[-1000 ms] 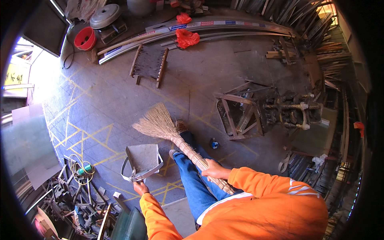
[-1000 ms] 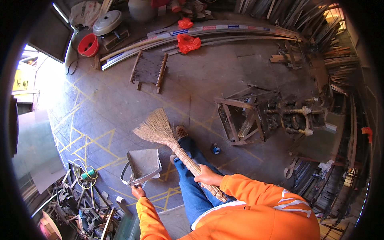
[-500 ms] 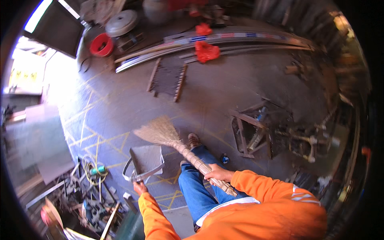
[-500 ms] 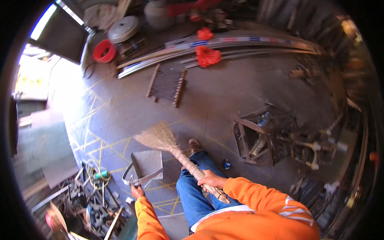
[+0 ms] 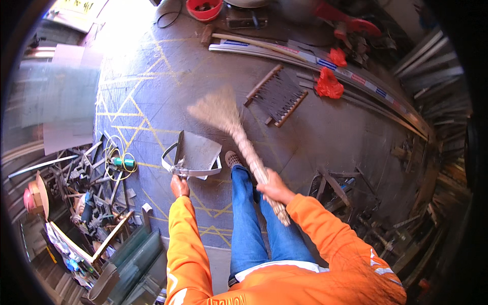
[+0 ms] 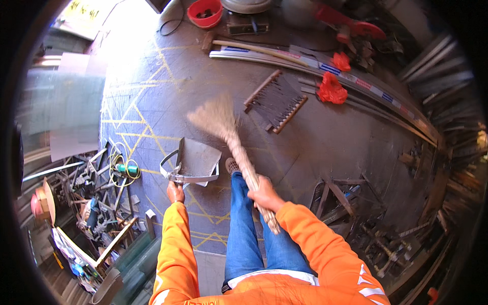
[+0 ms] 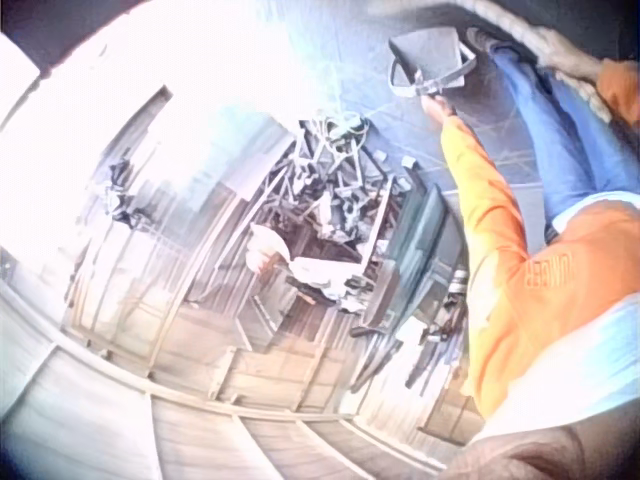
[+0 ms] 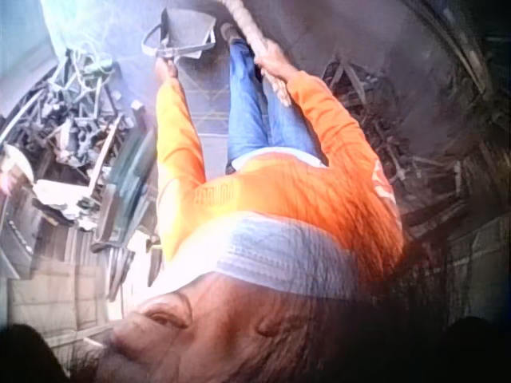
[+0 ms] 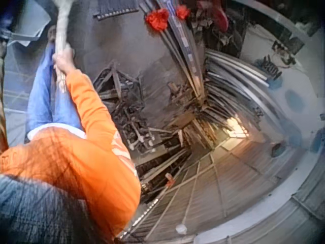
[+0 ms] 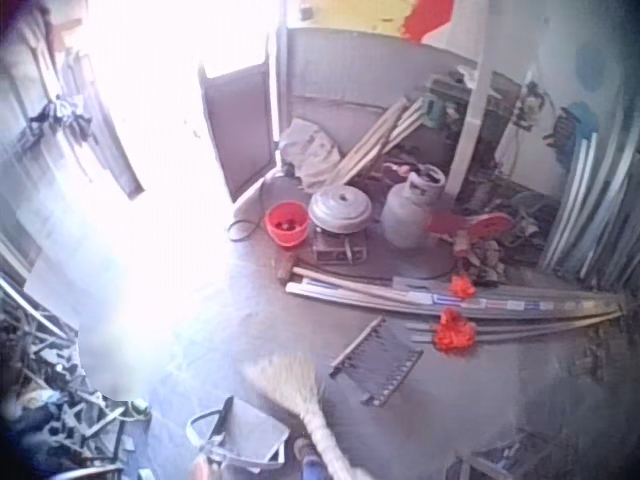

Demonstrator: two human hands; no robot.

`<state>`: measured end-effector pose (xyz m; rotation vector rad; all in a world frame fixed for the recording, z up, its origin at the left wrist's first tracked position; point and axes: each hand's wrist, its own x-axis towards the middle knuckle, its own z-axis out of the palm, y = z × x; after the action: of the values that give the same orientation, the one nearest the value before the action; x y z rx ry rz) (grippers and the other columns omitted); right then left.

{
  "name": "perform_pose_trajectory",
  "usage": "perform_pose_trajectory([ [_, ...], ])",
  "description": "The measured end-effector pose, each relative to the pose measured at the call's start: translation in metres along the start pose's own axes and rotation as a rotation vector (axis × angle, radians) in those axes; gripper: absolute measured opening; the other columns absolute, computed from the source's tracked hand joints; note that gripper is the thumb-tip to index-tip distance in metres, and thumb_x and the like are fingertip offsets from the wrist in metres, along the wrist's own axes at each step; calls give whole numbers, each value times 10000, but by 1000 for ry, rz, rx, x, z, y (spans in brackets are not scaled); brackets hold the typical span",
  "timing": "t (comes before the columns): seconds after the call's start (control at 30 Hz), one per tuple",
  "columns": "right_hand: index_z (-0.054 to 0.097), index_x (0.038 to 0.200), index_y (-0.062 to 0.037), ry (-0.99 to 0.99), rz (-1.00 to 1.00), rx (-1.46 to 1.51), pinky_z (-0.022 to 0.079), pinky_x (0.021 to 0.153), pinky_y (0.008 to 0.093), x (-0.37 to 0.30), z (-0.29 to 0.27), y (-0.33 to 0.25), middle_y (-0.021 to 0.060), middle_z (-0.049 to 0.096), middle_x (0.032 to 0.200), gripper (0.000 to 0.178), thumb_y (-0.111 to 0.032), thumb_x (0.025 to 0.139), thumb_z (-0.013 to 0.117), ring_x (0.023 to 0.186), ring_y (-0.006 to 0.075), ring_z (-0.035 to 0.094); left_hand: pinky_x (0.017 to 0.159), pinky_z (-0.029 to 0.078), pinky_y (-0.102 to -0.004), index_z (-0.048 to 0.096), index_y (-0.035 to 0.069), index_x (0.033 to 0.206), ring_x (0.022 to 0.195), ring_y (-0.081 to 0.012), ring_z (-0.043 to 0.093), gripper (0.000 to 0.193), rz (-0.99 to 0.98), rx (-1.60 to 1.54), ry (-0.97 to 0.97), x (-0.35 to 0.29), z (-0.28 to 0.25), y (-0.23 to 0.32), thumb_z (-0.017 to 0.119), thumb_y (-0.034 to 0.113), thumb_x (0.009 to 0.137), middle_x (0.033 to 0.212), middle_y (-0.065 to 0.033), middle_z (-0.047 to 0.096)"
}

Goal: The person sweeps debris from a cluttered workshop floor using a traditional straw broom and a dustpan. They gather small metal scraps and dust into the dustpan, move around the workspace to collect scattered debris, and then walk toward the doorway while holding the dustpan and broom.

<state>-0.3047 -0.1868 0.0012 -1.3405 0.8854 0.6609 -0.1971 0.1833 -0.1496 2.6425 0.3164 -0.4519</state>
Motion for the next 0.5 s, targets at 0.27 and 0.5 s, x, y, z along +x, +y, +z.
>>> perform_pose_trajectory([
  [0.27, 465, 1168, 83, 328, 14, -660, 516, 901, 493, 126, 20, -76, 346, 629, 1080, 528, -169, 760, 686, 1045, 465, 628, 803, 487, -516, 614, 4, 949, 959, -438, 630, 222, -107, 53, -51, 69, 14, 24, 723, 155, 826, 972, -242, 672],
  [0.5, 469, 1226, 59, -84, 177, -714, 548, 646, 428, 33, 17, -56, 240, 644, 915, 525, -116, 780, 685, 745, 333, 679, 814, 490, -523, 603, -6, 923, 944, -445, 610, 116, -69, 110, -9, 83, 28, 27, 596, 60, 828, 952, -239, 639],
])
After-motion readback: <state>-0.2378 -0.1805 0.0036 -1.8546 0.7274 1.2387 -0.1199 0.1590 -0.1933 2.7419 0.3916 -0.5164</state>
